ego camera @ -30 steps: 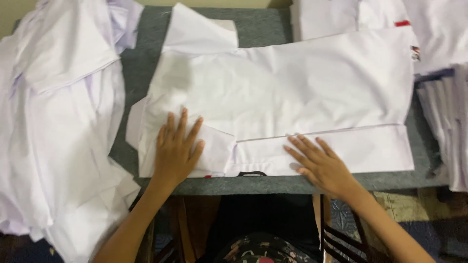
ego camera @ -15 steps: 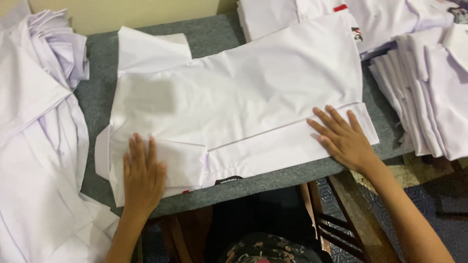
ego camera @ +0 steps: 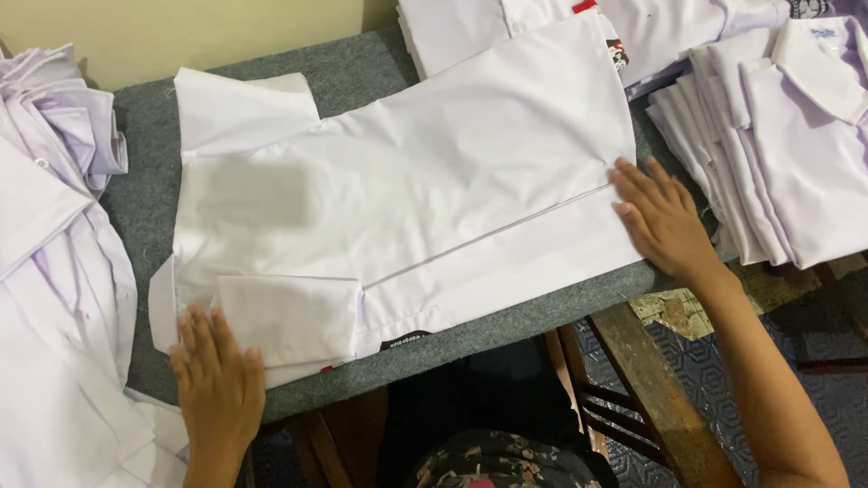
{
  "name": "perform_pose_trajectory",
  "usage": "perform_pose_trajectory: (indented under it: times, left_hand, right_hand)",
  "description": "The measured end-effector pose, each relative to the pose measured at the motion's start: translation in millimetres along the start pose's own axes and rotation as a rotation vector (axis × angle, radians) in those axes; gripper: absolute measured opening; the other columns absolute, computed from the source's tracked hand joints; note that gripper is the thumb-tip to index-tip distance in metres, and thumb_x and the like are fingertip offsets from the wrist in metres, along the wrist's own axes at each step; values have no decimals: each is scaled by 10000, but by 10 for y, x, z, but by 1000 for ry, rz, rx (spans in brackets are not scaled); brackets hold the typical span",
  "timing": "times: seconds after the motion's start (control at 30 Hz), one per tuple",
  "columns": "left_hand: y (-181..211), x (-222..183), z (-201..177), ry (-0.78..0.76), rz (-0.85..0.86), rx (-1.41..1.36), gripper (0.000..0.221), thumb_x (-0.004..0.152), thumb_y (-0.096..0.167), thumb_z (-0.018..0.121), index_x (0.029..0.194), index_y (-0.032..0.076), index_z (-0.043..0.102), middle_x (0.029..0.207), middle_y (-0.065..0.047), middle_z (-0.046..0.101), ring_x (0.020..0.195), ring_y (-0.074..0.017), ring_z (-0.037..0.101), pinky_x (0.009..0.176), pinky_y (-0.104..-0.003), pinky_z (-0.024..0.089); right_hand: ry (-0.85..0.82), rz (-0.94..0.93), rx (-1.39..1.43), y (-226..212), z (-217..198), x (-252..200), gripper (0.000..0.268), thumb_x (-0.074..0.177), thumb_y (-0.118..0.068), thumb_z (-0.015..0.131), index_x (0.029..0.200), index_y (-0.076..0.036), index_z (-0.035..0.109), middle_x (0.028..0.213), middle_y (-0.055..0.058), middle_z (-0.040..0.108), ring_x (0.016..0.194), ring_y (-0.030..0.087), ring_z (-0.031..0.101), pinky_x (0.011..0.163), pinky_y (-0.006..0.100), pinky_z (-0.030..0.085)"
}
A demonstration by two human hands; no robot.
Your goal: Folding a white shirt and trimming loose threads with scissors on a work table
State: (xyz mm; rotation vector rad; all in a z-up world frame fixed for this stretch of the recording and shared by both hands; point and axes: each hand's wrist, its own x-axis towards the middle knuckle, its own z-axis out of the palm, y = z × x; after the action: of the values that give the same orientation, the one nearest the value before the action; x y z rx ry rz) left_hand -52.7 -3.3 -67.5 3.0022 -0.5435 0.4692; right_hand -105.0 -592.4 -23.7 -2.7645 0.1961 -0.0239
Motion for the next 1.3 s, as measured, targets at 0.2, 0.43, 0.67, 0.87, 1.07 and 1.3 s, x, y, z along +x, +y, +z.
perform_pose_trajectory:
  times: [0.2,0.43,0.67,0.87,1.07,1.3]
  left_hand:
    - [-101,-272,-17,37,-73,165,663,1072,263,358,1589,-150,320,1640,-418,116,1544,-556,167,1189,-688,319]
    - [-208,-347,-206,-19,-193,-194,766,1023,306,415,1523,-233,198,1600,-451,40,1488,-620,99,1196,-686,141]
    - [-104,-190,-584,-112,-685,-521,624,909,239,689,1468,31,507,1359,-140,571,1212,-296,505,1008,-465,412]
    - [-214,-151,-617,-355,-812,-484,576,933,468,632,1331,52,608,1056,-81,720,850,-246,661,767,-396,503]
    - [-271,-146,-752,-365,-818,-562,394,963,465,632,973,77,699,864,-58,734,833,-198,658,777,-340,475]
    - [-449,-296,-561,-414,-781,-439,416,966,471,627,875,66,658,808,-58,738,795,-213,671,762,-374,487]
  right_hand:
    - [302,-7,-150,413,319,-39,674,1098,-512,313,1450,41,467,1335,243,368,1213,391,358,993,564,309]
    - [465,-123,-400,506,348,-124,442,1176,-326,533,1147,104,636,917,205,609,834,355,571,673,447,445]
    - [83,372,-158,188,53,-112,648,1092,-559,472,1224,71,542,1116,343,650,1006,533,626,749,634,501]
    - [212,263,131,279,75,-127,551,1061,-393,644,1298,88,515,1209,364,647,1101,496,625,789,573,480]
    - [316,329,307,197,12,-184,450,1084,-322,708,1297,23,513,1138,278,660,929,320,626,597,426,425]
    - [148,396,208,16,-75,-324,495,1032,-328,688,1328,34,526,698,117,533,486,205,388,380,346,291]
